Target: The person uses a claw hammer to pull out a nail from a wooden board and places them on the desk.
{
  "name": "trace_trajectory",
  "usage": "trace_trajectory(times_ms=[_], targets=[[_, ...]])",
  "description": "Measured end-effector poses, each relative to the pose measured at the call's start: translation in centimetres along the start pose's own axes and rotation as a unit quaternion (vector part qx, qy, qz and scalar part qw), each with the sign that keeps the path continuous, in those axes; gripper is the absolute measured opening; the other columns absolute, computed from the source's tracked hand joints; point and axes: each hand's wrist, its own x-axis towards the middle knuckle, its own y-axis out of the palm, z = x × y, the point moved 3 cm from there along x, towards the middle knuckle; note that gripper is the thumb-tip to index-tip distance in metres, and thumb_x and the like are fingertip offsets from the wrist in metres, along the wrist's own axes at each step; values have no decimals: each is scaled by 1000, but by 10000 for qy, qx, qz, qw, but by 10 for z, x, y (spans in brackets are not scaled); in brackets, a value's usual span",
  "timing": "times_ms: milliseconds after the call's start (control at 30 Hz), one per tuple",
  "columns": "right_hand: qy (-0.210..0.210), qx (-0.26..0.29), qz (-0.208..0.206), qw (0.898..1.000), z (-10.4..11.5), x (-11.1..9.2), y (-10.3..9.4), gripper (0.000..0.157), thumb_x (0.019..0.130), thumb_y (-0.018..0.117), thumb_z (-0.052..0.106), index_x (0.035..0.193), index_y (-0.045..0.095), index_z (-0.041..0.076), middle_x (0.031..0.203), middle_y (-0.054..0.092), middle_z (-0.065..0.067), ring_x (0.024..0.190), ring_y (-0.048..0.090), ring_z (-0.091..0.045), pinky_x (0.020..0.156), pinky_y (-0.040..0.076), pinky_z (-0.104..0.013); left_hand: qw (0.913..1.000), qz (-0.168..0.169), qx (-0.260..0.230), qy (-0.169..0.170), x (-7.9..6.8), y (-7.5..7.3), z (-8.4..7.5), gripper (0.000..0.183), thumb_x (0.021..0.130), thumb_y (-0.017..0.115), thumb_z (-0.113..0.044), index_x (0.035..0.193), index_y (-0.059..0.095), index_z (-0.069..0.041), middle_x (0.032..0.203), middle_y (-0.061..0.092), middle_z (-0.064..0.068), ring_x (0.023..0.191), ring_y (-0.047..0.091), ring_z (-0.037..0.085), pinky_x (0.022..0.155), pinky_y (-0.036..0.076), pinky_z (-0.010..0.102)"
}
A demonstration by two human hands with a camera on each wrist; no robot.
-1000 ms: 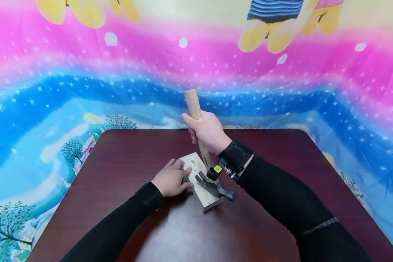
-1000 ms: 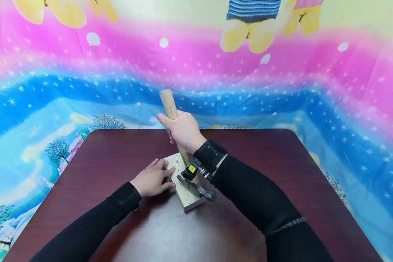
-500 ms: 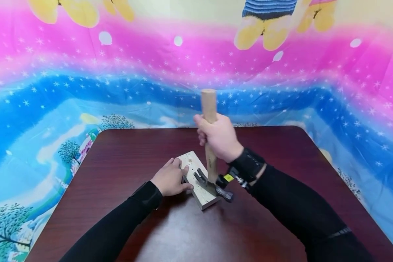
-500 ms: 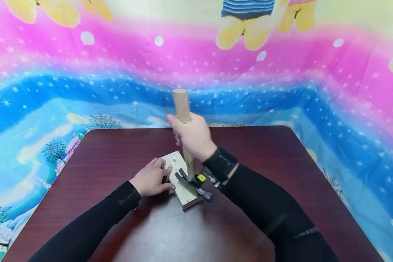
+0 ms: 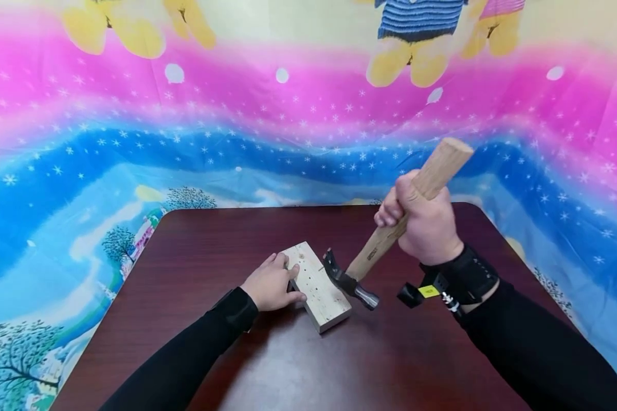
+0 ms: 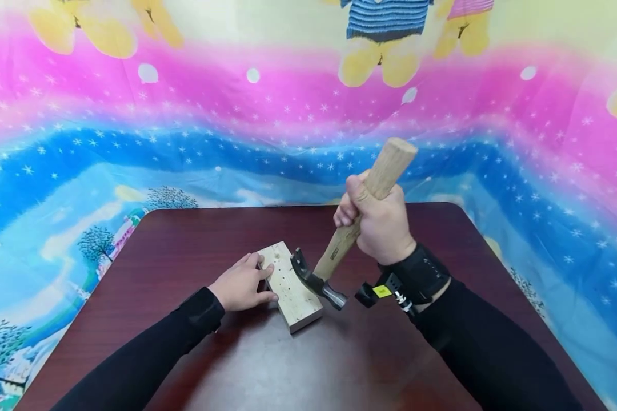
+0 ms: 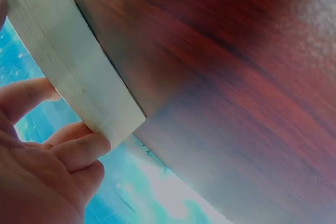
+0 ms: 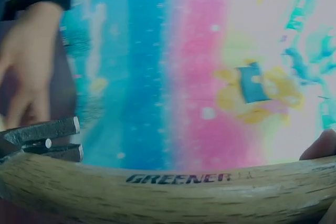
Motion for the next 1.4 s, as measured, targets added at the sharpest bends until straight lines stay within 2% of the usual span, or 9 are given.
trace_trajectory(times_ms=[233, 533, 667, 800, 933, 1067, 1100, 1267, 1400], targets=[[-440, 1068, 475, 9922, 37, 9, -4, 36, 108, 67, 30, 86, 48, 7, 64, 41, -6, 57, 39, -25, 58, 44, -39, 9995, 96, -308, 8, 0, -3, 4, 74, 99, 77, -52, 154, 61, -4, 156, 54, 28, 153, 47, 36, 140, 25, 53], [-699, 1787, 574, 9797, 56, 6, -13, 36, 109, 64, 26, 86, 49, 3, 63, 42, -8, 57, 37, -27, 56, 43, -40, 9989, 251, -373, 122, -12, -13, 38, 69, 97, 80, -50, 146, 68, -3, 161, 53, 27, 158, 45, 38, 138, 29, 53], [-732, 1897, 649, 9770, 57, 3, -16, 35, 110, 63, 25, 87, 50, 2, 65, 40, -10, 59, 37, -28, 57, 39, -42, 9983, 290, -489, 128, -20, -18, 48, 64, 103, 72, -52, 143, 70, -2, 163, 52, 28, 160, 43, 43, 138, 27, 57], [-803, 1863, 733, 9765, 56, 1, -17, 34, 109, 64, 24, 88, 50, 1, 65, 39, -10, 59, 38, -28, 58, 40, -42, 9943, 165, -1031, 232, -24, -31, 44, 69, 110, 58, -54, 158, 56, -5, 173, 41, 26, 165, 33, 44, 139, 19, 64], [-813, 1855, 797, 9760, 53, -1, -15, 34, 109, 64, 24, 88, 50, 1, 64, 40, -10, 58, 37, -28, 58, 41, -42, 9776, -328, -1979, 634, -25, -55, 25, 92, 107, 44, -75, 175, 23, -15, 184, 17, 15, 165, 37, 39, 136, 28, 63], [-793, 1843, 966, 9749, 51, -2, -11, 32, 109, 65, 24, 89, 52, 2, 65, 40, -10, 58, 38, -28, 58, 40, -42, 9438, -753, -2967, 1244, -26, -79, -4, 118, 95, 29, -96, 177, 5, -14, 186, 6, 10, 170, 27, 35, 134, 32, 64], [-804, 1838, 1034, 9742, 50, -2, -10, 32, 109, 65, 24, 90, 52, 2, 65, 39, -10, 58, 39, -28, 58, 40, -42, 9341, -791, -3198, 1377, -25, -84, -12, 123, 93, 27, -98, 176, 3, -11, 186, 7, 10, 172, 17, 35, 135, 28, 65], [-939, 1802, 1271, 9709, 48, -3, -6, 29, 108, 66, 22, 92, 54, 1, 67, 39, -12, 59, 41, -29, 60, 42, -42, 8965, -524, -4025, 1773, -25, -94, -42, 129, 92, 33, -98, 175, 4, -3, 184, 18, 14, 169, 28, 34, 131, 38, 62], [-1006, 1790, 1328, 9697, 48, -4, -5, 28, 109, 66, 21, 92, 54, 1, 67, 39, -12, 59, 42, -29, 60, 43, -41, 8847, -124, -4272, 1860, -27, -94, -55, 122, 96, 39, -92, 174, 13, -1, 181, 25, 18, 165, 36, 36, 128, 43, 56]])
